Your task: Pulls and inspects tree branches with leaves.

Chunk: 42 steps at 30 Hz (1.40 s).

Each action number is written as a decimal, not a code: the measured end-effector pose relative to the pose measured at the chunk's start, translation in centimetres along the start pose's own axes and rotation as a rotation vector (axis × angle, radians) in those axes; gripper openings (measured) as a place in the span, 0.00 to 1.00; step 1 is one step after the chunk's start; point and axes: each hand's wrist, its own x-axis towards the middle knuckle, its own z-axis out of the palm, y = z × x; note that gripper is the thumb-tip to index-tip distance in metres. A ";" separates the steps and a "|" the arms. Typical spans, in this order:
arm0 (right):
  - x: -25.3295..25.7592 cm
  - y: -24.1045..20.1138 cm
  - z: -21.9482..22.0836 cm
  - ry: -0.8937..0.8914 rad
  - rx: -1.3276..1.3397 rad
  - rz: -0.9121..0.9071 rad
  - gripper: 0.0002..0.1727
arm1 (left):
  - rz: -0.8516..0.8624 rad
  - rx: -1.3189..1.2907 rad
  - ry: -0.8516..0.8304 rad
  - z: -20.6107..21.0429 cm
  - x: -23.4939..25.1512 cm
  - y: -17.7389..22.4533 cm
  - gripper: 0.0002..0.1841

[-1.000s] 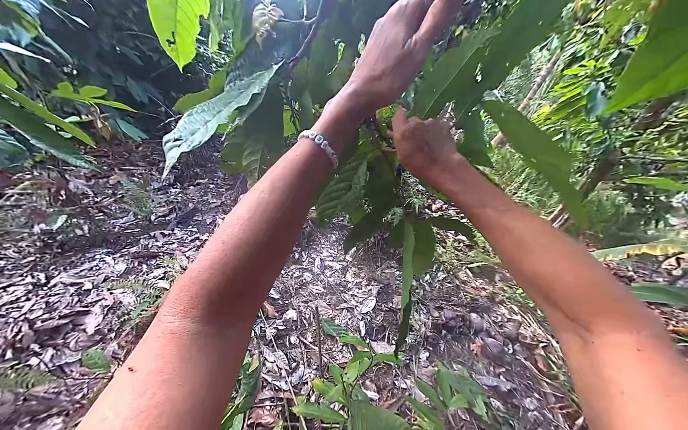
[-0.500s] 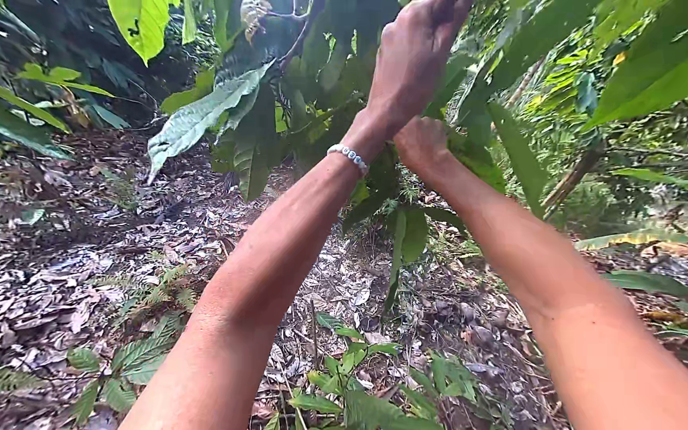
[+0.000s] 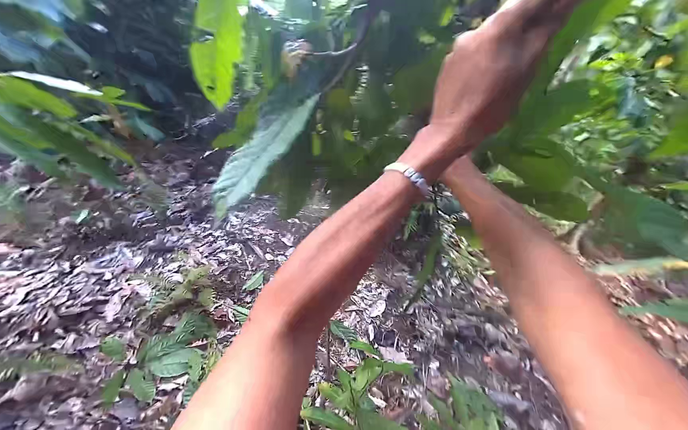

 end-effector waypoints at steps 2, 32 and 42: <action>-1.1 -0.9 1.2 0.037 -0.025 -0.204 0.28 | 0.017 0.035 -0.038 -1.5 1.9 -0.2 0.10; -3.4 -4.5 3.3 0.054 0.595 -0.013 0.39 | 0.181 0.064 -0.357 -2.3 4.8 2.3 0.11; -10.9 -3.0 10.3 -0.255 0.357 -0.123 0.28 | 0.127 -0.050 -0.313 -3.3 5.6 -0.3 0.12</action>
